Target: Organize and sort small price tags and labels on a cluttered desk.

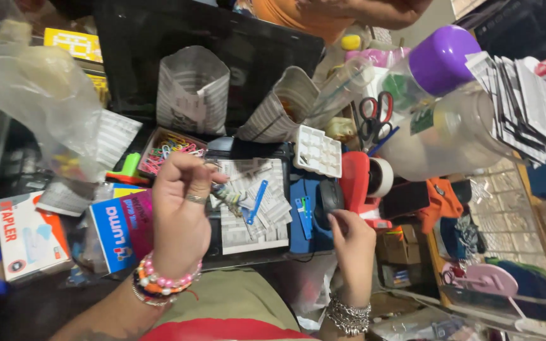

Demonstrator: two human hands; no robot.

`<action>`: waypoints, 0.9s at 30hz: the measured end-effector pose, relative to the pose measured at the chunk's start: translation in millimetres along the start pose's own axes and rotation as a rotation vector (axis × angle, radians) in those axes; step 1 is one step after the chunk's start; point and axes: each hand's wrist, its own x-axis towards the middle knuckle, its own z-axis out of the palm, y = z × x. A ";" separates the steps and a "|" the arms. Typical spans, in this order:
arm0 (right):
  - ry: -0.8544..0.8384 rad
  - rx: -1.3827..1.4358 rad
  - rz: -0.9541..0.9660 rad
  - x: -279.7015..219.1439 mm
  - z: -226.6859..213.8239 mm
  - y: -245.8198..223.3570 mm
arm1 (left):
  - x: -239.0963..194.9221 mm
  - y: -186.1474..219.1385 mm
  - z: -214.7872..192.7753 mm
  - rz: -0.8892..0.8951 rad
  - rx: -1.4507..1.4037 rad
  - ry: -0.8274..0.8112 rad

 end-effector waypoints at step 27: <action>-0.092 -0.709 0.027 -7.3 109.7 31.9 | 58.1 76.9 84.5 0.057 -0.369 0.034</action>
